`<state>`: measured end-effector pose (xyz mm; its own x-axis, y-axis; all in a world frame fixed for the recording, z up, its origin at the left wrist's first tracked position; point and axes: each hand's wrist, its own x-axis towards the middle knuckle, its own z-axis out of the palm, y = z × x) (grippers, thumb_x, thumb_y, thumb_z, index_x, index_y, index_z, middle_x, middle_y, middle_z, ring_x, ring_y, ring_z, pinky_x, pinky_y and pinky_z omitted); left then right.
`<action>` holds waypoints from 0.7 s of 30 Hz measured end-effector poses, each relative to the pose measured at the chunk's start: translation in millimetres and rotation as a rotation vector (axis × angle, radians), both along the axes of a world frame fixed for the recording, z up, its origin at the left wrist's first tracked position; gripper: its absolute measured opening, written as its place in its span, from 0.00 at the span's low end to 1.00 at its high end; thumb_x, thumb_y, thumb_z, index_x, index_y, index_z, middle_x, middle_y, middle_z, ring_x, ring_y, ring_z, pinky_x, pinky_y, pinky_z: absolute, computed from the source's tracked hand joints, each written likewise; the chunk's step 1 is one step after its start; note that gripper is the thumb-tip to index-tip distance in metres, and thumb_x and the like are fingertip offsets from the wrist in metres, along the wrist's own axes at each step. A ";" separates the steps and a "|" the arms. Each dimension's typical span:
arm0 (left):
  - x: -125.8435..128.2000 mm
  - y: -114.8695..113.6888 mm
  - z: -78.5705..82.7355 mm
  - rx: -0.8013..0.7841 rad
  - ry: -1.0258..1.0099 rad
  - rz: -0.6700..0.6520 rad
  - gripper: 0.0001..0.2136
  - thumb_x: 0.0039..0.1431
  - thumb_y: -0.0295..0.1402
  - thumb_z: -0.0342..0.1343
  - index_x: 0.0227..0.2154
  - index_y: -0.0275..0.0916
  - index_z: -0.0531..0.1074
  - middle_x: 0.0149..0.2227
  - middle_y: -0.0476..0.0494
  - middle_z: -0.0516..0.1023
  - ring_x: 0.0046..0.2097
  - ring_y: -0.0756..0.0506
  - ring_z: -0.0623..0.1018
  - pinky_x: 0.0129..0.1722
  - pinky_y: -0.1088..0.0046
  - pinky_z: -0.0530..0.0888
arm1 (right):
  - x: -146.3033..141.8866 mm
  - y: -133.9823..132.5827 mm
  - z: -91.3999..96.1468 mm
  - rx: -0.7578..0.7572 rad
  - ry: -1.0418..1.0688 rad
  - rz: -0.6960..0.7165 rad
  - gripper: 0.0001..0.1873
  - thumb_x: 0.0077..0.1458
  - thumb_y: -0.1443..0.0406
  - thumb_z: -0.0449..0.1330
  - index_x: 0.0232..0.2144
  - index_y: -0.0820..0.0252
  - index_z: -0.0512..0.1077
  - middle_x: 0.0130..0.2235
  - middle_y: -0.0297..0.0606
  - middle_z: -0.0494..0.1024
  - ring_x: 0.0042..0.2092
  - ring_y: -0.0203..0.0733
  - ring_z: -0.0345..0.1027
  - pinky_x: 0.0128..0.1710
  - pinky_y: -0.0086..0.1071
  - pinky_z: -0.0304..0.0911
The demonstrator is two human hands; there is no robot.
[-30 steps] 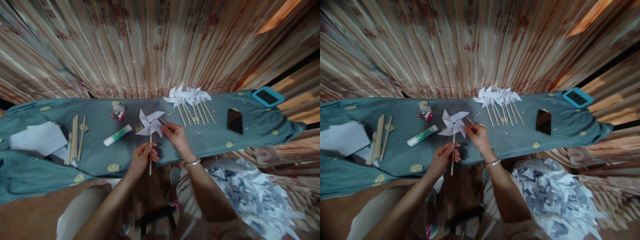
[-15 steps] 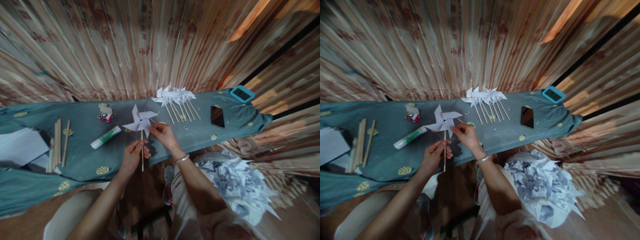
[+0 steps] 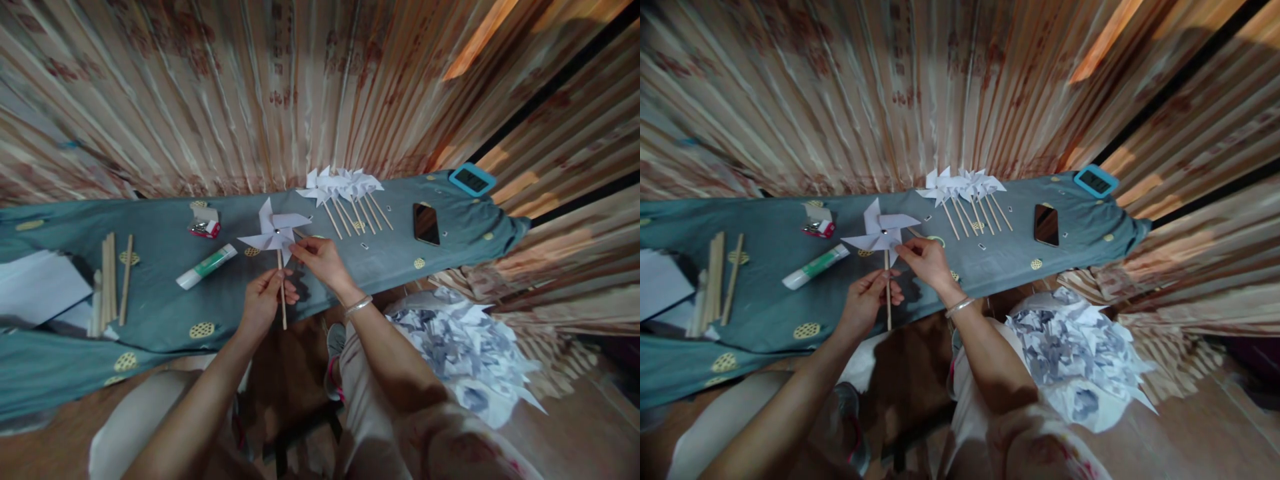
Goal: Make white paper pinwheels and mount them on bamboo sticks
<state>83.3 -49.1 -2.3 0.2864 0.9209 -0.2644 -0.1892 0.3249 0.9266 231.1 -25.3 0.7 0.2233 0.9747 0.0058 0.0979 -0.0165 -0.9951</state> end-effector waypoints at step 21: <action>-5.8 -1.1 -2.8 -0.029 -0.022 -0.002 0.21 0.45 0.48 0.65 0.33 0.35 0.73 0.19 0.52 0.75 0.19 0.50 0.76 0.21 0.76 0.74 | -14.9 -2.7 8.2 -0.074 0.163 0.090 0.23 0.36 0.46 0.71 0.20 0.59 0.74 0.23 0.32 0.77 0.24 0.32 0.65 0.26 0.28 0.62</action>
